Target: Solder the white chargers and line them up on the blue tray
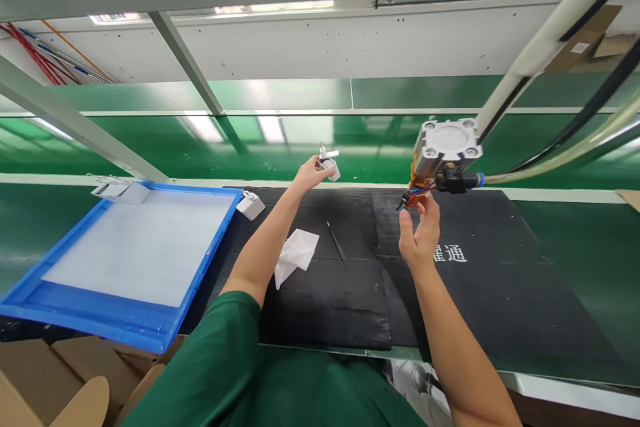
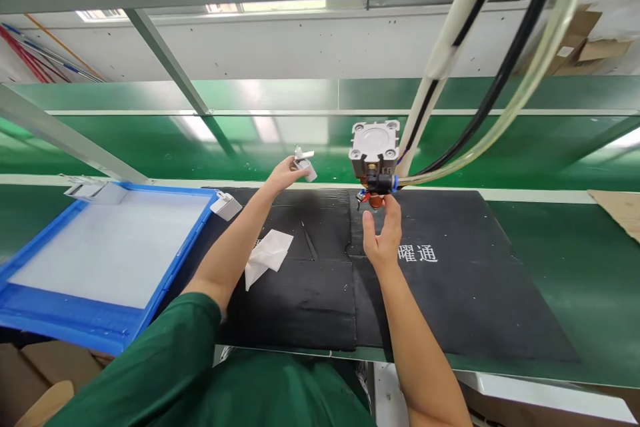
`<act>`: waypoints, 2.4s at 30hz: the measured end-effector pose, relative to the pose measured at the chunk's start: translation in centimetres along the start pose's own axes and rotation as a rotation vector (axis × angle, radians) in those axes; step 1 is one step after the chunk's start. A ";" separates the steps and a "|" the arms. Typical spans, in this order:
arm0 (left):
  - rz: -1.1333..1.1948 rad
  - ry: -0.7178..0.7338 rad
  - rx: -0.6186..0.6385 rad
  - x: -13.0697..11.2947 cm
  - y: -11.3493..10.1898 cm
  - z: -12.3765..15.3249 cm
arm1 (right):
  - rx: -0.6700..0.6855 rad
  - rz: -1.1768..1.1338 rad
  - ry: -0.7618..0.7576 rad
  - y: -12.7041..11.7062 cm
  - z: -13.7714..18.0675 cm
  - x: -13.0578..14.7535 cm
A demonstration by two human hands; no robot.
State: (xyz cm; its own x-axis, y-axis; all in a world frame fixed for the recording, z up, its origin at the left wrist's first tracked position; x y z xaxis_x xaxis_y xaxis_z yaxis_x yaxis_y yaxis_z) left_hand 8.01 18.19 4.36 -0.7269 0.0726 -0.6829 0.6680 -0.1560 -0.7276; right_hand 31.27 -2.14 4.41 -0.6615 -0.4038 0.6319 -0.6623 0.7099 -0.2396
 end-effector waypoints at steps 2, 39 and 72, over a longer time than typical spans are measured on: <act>0.027 0.089 0.131 0.9 -1.6 4.0 | -0.002 -0.019 0.010 0.0 0.0 0.0; 0.247 0.470 0.118 3.4 1.7 16.8 | 0.243 -0.664 0.050 6.3 -1.2 10.4; -0.087 0.457 0.223 3.6 3.4 16.6 | 0.222 -0.641 0.022 5.6 0.0 13.6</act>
State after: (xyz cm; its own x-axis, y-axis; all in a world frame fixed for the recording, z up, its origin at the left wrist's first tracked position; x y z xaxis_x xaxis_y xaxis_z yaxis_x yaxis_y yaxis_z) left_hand 4.96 1.57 0.52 -0.6013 0.5096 -0.6154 0.5218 -0.3327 -0.7855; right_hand 18.60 -3.65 11.69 -0.1085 -0.6918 0.7139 -0.9793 0.1980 0.0429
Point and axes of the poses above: each hand's wrist, its own z-axis away from the middle knuckle, its own y-axis out of the palm, x = y × z, the point moved 6 cm from there along -z, towards the middle knuckle, and after that the axes turned 2 degrees about -x, right-handed, at the moved point
